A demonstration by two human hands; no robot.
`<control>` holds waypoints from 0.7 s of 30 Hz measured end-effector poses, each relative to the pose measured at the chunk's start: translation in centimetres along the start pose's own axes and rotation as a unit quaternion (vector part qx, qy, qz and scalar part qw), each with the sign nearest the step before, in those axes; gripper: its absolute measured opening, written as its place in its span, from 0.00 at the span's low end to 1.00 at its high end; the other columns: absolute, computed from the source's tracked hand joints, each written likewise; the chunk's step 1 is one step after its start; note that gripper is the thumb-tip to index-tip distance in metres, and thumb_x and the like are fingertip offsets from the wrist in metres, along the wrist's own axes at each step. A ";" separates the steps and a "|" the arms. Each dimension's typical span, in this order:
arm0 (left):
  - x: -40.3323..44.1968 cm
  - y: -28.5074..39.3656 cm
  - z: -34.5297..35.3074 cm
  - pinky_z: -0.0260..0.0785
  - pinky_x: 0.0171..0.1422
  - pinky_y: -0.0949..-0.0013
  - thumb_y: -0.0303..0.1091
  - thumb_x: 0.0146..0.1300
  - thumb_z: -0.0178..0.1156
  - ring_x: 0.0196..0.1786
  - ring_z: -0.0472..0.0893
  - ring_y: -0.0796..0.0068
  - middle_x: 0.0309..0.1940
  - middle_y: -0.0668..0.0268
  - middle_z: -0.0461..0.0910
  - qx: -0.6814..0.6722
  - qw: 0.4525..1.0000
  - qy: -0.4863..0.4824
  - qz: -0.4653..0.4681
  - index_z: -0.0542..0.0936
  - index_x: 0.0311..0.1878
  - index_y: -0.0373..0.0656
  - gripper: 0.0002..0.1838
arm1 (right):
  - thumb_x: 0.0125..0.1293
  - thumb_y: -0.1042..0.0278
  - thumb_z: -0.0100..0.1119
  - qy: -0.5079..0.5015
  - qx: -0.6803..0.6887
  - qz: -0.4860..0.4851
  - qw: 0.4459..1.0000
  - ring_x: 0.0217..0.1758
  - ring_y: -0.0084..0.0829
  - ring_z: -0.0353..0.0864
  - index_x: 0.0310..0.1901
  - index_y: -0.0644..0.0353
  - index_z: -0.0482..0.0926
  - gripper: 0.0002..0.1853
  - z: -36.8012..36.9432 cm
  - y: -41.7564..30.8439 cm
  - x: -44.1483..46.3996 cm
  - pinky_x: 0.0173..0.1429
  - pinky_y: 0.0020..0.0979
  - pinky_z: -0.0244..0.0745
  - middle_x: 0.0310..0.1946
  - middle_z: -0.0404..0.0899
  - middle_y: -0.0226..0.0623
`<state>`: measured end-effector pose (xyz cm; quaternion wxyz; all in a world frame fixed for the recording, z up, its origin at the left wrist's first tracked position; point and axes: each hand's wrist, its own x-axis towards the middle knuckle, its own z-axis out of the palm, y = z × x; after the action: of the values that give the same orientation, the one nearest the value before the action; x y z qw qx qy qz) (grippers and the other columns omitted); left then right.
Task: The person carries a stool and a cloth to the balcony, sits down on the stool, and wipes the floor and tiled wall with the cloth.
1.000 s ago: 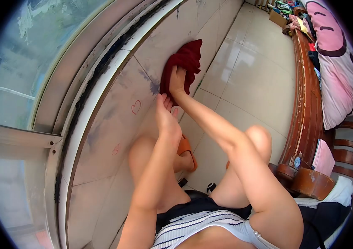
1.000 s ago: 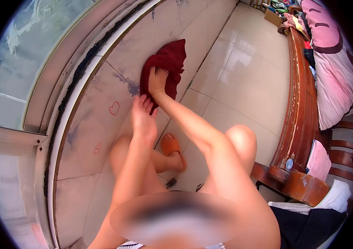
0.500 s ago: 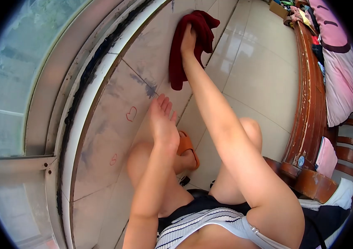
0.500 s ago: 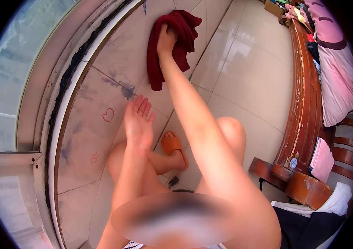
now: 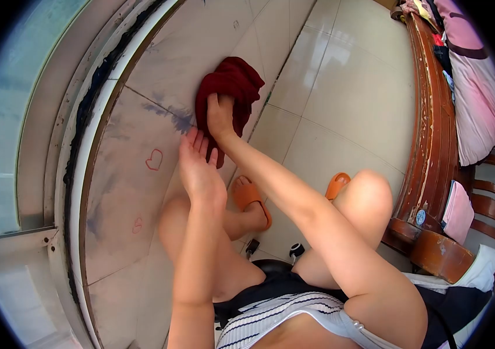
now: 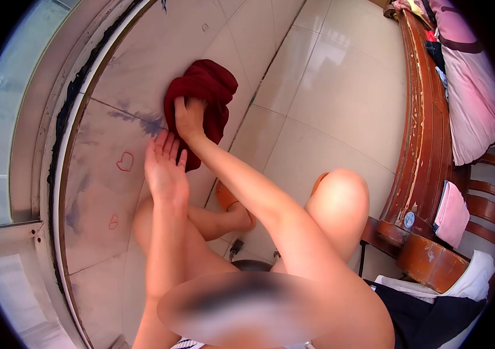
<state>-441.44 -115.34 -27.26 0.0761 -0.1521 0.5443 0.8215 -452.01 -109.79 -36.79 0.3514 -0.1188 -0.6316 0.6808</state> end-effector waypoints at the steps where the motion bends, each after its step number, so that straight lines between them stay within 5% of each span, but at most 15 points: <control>1: 0.1 0.0 -0.1 0.44 0.70 0.62 0.49 0.69 0.36 0.68 0.54 0.65 0.64 0.54 0.56 0.003 1.000 -0.006 -0.013 0.57 0.64 0.33 0.30 | 0.65 0.55 0.40 0.002 0.000 0.005 1.000 0.63 0.52 0.55 0.53 0.66 0.68 0.23 -0.3 0.9 0.8 0.68 0.45 0.42 0.57 0.63 0.55; 3: 0.5 -0.4 0.0 0.44 0.70 0.62 0.49 0.69 0.36 0.68 0.55 0.65 0.64 0.55 0.57 0.010 1.000 -0.008 -0.029 0.58 0.64 0.34 0.30 | 0.65 0.56 0.40 0.022 -0.047 -0.072 0.996 0.61 0.52 0.57 0.52 0.65 0.69 0.22 -0.7 2.8 3.5 0.66 0.45 0.45 0.55 0.64 0.54; 7: 1.1 -1.5 0.9 0.45 0.69 0.62 0.48 0.69 0.38 0.66 0.56 0.66 0.62 0.56 0.60 0.040 0.999 -0.011 -0.033 0.60 0.63 0.35 0.28 | 0.66 0.57 0.39 0.105 -0.049 -0.012 0.993 0.60 0.53 0.57 0.52 0.67 0.68 0.22 -1.3 9.8 5.3 0.65 0.45 0.48 0.55 0.64 0.55; 9: 1.3 -1.8 1.2 0.46 0.69 0.62 0.48 0.69 0.38 0.66 0.57 0.66 0.61 0.57 0.60 0.065 0.997 -0.012 -0.031 0.61 0.62 0.35 0.28 | 0.68 0.56 0.36 0.186 -0.064 0.131 0.972 0.61 0.54 0.56 0.53 0.70 0.67 0.23 -1.1 14.1 3.8 0.66 0.45 0.48 0.57 0.63 0.56; 13: 1.9 -2.8 1.0 0.46 0.68 0.62 0.49 0.69 0.39 0.66 0.57 0.66 0.61 0.57 0.60 0.093 0.995 0.001 -0.038 0.61 0.62 0.35 0.29 | 0.69 0.55 0.33 0.130 -0.046 0.246 0.959 0.63 0.54 0.53 0.56 0.70 0.64 0.25 -1.0 12.5 -3.3 0.67 0.45 0.46 0.58 0.61 0.56; 21: 1.9 -3.0 0.9 0.46 0.69 0.63 0.50 0.69 0.39 0.68 0.55 0.66 0.64 0.55 0.58 0.114 0.993 0.002 -0.029 0.60 0.63 0.35 0.30 | 0.64 0.59 0.43 0.046 -0.047 0.061 0.996 0.60 0.51 0.56 0.51 0.64 0.69 0.20 -1.0 7.3 -1.2 0.66 0.43 0.45 0.54 0.65 0.51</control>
<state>-442.51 -113.40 -30.17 0.1161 -0.1598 0.6300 0.7511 -452.87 -109.43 -44.21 0.3320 -0.2044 -0.6382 0.6639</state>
